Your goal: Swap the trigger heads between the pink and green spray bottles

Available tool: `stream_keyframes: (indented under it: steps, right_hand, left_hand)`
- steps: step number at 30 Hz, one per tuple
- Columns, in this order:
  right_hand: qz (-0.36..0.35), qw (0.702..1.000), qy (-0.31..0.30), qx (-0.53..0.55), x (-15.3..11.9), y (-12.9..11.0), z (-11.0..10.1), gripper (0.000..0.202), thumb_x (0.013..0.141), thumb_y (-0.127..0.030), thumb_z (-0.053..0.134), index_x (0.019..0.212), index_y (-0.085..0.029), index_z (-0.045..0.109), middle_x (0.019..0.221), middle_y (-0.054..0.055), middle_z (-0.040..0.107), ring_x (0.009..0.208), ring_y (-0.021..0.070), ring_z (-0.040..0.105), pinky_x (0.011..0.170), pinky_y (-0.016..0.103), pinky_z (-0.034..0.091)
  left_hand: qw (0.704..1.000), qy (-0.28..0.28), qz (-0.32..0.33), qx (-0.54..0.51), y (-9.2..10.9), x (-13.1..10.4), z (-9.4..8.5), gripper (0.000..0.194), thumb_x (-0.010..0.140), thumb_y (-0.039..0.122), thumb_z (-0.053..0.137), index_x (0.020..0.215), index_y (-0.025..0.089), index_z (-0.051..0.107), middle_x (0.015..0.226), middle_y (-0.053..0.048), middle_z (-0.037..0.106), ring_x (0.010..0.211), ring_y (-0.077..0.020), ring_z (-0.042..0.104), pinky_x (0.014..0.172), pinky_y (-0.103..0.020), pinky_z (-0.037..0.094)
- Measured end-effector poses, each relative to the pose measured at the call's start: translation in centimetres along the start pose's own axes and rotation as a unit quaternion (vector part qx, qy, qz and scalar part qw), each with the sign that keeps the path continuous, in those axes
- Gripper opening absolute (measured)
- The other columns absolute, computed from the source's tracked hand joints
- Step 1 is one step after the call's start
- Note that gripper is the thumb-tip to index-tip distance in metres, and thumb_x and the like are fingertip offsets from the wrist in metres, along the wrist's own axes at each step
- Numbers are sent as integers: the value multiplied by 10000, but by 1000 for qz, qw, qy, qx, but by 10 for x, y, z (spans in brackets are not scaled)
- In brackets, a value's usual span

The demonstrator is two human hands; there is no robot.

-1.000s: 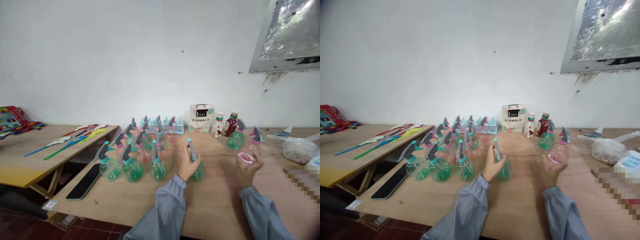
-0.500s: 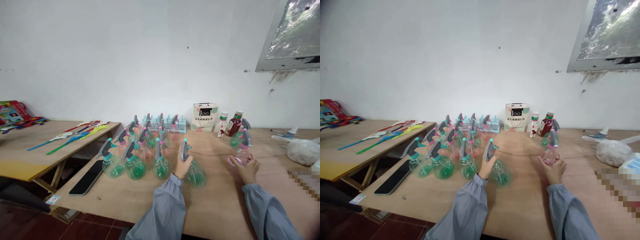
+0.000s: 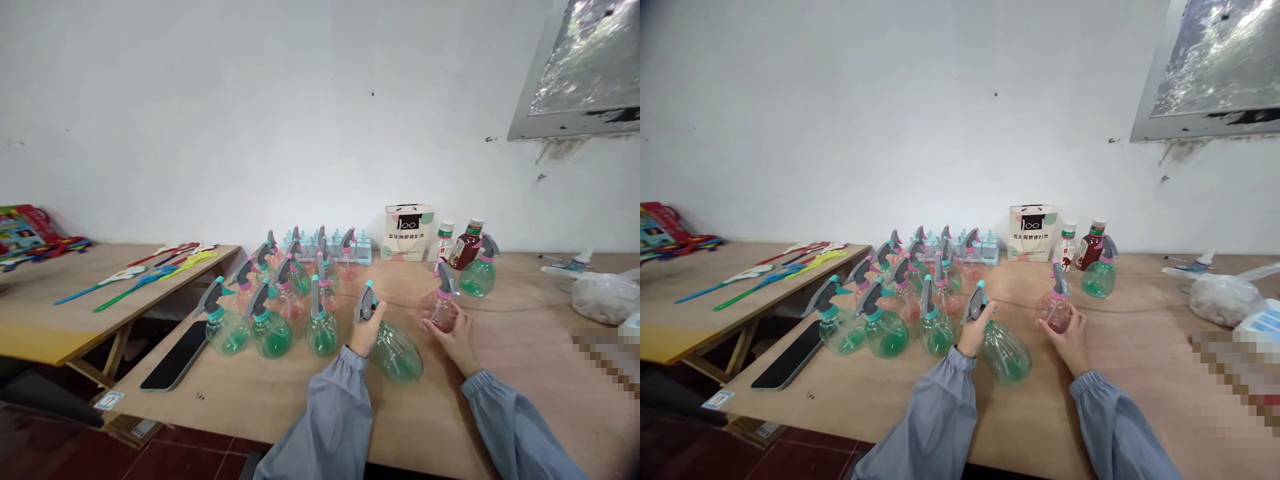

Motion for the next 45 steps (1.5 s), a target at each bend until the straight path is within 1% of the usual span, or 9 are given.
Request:
stream_keyframes:
  steps: [4,9,15,20,25,31,37,42,45]
  right_hand:
    - [7,1000,-9,3,-1,-3,0,1117,563,-903,610,1336,-109,479,1132,156,498,1120,349,476,985,518,421]
    - [9,1000,-15,16,0,-4,0,1118,550,-897,623,1334,-113,476,1137,158,496,1128,357,474,989,521,421]
    - [-2,1000,-12,14,0,-1,1,1124,570,-897,608,1347,-96,470,1157,173,500,1147,365,458,994,527,415]
    - [-5,1000,-16,13,-1,0,2,1091,587,-877,624,1358,-121,467,1159,161,506,1134,351,475,989,518,421]
    - [-9,1000,-14,5,-1,0,1,1075,607,-875,612,1369,-133,458,1161,157,509,1125,349,483,979,522,426]
    - [-10,1000,-17,5,-2,1,0,1089,595,-879,617,1371,-131,456,1150,152,507,1117,350,485,981,527,426]
    - [-10,1000,-19,12,-3,-2,-1,1049,626,-850,624,1371,-133,453,1157,155,499,1119,346,477,985,526,424]
    - [-7,1000,-19,7,-2,-2,-1,1058,611,-859,625,1368,-142,452,1155,149,500,1108,343,488,982,522,427]
    - [-5,1000,-20,9,-2,-1,0,1068,600,-863,629,1362,-134,459,1151,151,507,1112,345,491,985,519,427]
  left_hand:
    - [995,-68,22,-65,10,-3,11,391,724,512,754,938,191,694,955,-34,713,924,-166,666,948,-331,499]
    - [997,66,32,-9,11,-4,-8,391,752,572,703,833,191,667,792,-7,655,796,-154,634,898,-341,500]
    - [998,21,60,-11,16,-2,-2,388,728,532,722,910,192,681,907,-39,698,894,-172,660,938,-343,493]
    - [992,110,56,28,16,-6,-17,358,804,546,630,833,192,674,815,-41,682,861,-182,658,970,-363,481]
    - [990,43,133,11,33,-4,-9,299,819,441,646,982,190,668,990,-59,714,997,-183,669,1007,-358,481]
    - [988,89,115,42,32,-4,-16,281,841,467,600,768,199,644,753,-33,672,778,-169,655,848,-332,548]
    - [983,17,178,52,47,-10,-5,266,825,375,634,1009,187,673,987,-65,718,931,-178,672,865,-307,546]
    - [970,18,221,100,55,-18,-6,175,873,297,542,767,188,630,735,-22,658,671,-134,643,716,-271,548]
    - [952,13,261,158,61,-18,-1,102,843,244,558,801,197,638,725,-4,668,667,-141,660,911,-380,543]
Point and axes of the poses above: each hand's wrist, its own x-axis towards the middle knuckle, its own z-axis out of the palm, y = z × x, the point moved 7 cm from there along x, towards the middle knuckle
